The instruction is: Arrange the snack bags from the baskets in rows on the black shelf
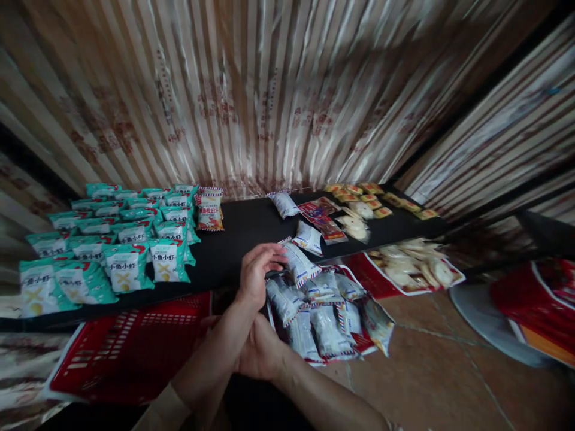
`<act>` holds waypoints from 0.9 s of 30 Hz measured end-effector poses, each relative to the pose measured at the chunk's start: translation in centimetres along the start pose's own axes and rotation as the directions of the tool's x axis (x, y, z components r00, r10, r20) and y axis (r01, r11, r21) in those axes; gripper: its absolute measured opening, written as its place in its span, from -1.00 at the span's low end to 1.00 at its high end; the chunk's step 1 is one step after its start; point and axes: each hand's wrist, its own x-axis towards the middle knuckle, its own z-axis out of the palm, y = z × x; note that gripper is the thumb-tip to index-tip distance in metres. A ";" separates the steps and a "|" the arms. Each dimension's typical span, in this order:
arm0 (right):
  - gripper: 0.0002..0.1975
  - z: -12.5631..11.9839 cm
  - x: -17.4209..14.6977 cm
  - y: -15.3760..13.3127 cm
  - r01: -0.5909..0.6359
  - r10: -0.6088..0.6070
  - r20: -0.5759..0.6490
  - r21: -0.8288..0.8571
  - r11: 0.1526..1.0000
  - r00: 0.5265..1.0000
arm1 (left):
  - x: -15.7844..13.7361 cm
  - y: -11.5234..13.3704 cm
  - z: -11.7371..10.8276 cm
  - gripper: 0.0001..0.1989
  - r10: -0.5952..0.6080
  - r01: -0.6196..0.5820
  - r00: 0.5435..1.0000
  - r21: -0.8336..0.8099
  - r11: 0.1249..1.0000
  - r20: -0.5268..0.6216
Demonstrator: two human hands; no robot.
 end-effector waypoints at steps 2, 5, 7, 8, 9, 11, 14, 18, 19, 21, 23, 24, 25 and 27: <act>-0.58 -0.4 -0.7 0.3 0.008 -0.007 -0.063 0.013 1.000 0.998 | -0.2 -0.3 -1.3 -0.78 -0.014 0.018 0.997 0.061 0.998 -0.069; -0.52 -2.4 -2.5 -1.4 0.216 -0.286 -0.319 -0.237 0.947 0.904 | -0.2 -0.3 -4.0 -0.77 -0.030 0.063 0.978 0.152 0.986 -0.207; -0.57 -4.0 -4.1 -3.5 0.341 -0.657 -0.383 -0.626 0.702 0.649 | -0.3 -0.5 -5.3 -0.81 -0.091 0.159 0.945 0.194 0.968 -0.315; -0.60 -4.8 -4.9 -4.6 0.304 -0.817 -0.319 -0.813 0.496 0.481 | -0.5 -0.7 -5.6 -0.83 -0.128 0.209 0.927 0.201 0.957 -0.353; -0.64 -5.5 -5.6 -5.7 0.201 -0.920 -0.200 -0.939 0.278 0.336 | -0.7 -1.1 -5.7 -0.85 -0.162 0.250 0.913 0.201 0.947 -0.374; -0.66 -7.0 -6.8 -7.6 -0.088 -0.977 0.051 -0.994 -0.070 0.207 | -1.3 -2.1 -5.4 -0.86 -0.214 0.299 0.904 0.191 0.935 -0.371; -0.51 -9.1 -7.4 -9.0 -0.439 -0.946 0.175 -0.853 -0.283 0.271 | -2.3 -3.8 -4.5 -0.88 -0.271 0.333 0.912 0.168 0.928 -0.308; -0.39 -11.5 -6.3 -8.6 -0.645 -0.931 0.099 -0.695 -0.318 0.352 | -3.3 -4.7 -4.3 -0.87 -0.303 0.350 0.921 0.179 0.919 -0.244; -0.39 -12.0 -6.0 -8.4 -0.659 -0.931 0.083 -0.684 -0.312 0.355 | -3.5 -4.6 -4.5 -0.87 -0.305 0.354 0.921 0.192 0.915 -0.243; -0.39 -12.5 -5.5 -8.0 -0.660 -0.936 0.064 -0.692 -0.291 0.345 | -3.6 -4.3 -5.1 -0.87 -0.307 0.362 0.917 0.211 0.908 -0.254; -0.39 -12.6 -5.4 -7.9 -0.638 -0.940 0.064 -0.718 -0.276 0.335 | -3.7 -4.0 -5.6 -0.89 -0.307 0.371 0.910 0.220 0.902 -0.278; -0.39 -12.5 -5.4 -8.0 -0.622 -0.939 0.067 -0.734 -0.275 0.337 | -3.6 -3.8 -5.7 -0.89 -0.307 0.375 0.907 0.222 0.900 -0.288; -0.38 -12.2 -5.5 -8.0 -0.600 -0.936 0.068 -0.751 -0.275 0.345 | -3.6 -3.8 -5.8 -0.89 -0.308 0.379 0.904 0.223 0.898 -0.295; -0.38 -11.5 -5.6 -8.2 -0.533 -0.933 0.057 -0.807 -0.253 0.355 | -3.5 -3.7 -5.9 -0.90 -0.309 0.381 0.904 0.228 0.896 -0.297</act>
